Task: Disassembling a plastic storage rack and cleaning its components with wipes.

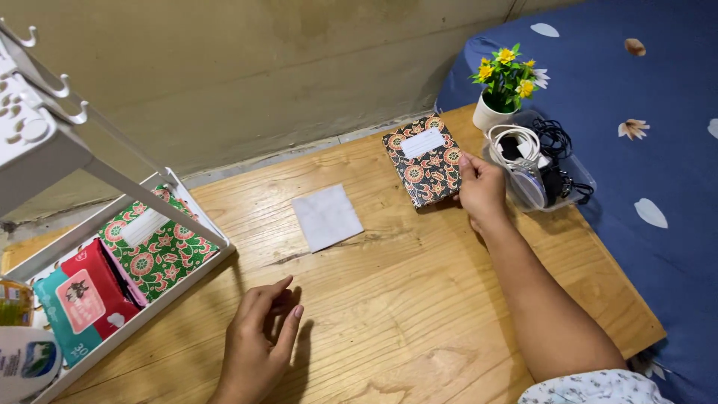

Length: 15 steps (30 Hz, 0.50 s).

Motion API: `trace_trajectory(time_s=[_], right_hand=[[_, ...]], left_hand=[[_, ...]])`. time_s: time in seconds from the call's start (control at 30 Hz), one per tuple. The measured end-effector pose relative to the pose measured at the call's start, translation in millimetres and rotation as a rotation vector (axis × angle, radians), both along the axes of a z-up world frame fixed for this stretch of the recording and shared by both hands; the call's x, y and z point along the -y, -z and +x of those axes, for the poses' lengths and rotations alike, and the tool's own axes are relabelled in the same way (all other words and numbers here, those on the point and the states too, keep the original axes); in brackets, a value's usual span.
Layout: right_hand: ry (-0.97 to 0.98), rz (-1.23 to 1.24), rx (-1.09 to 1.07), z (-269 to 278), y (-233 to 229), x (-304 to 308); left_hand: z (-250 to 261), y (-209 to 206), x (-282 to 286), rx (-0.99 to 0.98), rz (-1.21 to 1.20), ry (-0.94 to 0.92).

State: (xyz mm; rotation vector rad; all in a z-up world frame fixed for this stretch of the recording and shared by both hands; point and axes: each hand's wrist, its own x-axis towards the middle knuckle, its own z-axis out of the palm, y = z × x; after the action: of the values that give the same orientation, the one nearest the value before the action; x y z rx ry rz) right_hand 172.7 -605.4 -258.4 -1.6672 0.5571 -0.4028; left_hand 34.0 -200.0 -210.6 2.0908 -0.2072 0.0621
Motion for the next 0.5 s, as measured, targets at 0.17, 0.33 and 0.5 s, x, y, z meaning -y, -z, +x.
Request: trace_trajectory(time_s=[0.17, 0.33, 0.5], right_hand=[[-0.004, -0.71, 0.094, -0.8, 16.7, 13.2], [0.002, -1.01, 0.091, -6.3, 11.6, 4.3], [0.004, -1.09, -0.107, -13.2, -7.8, -8.6]], left_hand=[[0.7, -0.8, -1.1, -0.029, 0.008, 0.001], [1.6, -0.6, -3.8, -0.03, 0.026, 0.008], [1.2, -1.4, -3.8, -0.052, 0.021, 0.013]])
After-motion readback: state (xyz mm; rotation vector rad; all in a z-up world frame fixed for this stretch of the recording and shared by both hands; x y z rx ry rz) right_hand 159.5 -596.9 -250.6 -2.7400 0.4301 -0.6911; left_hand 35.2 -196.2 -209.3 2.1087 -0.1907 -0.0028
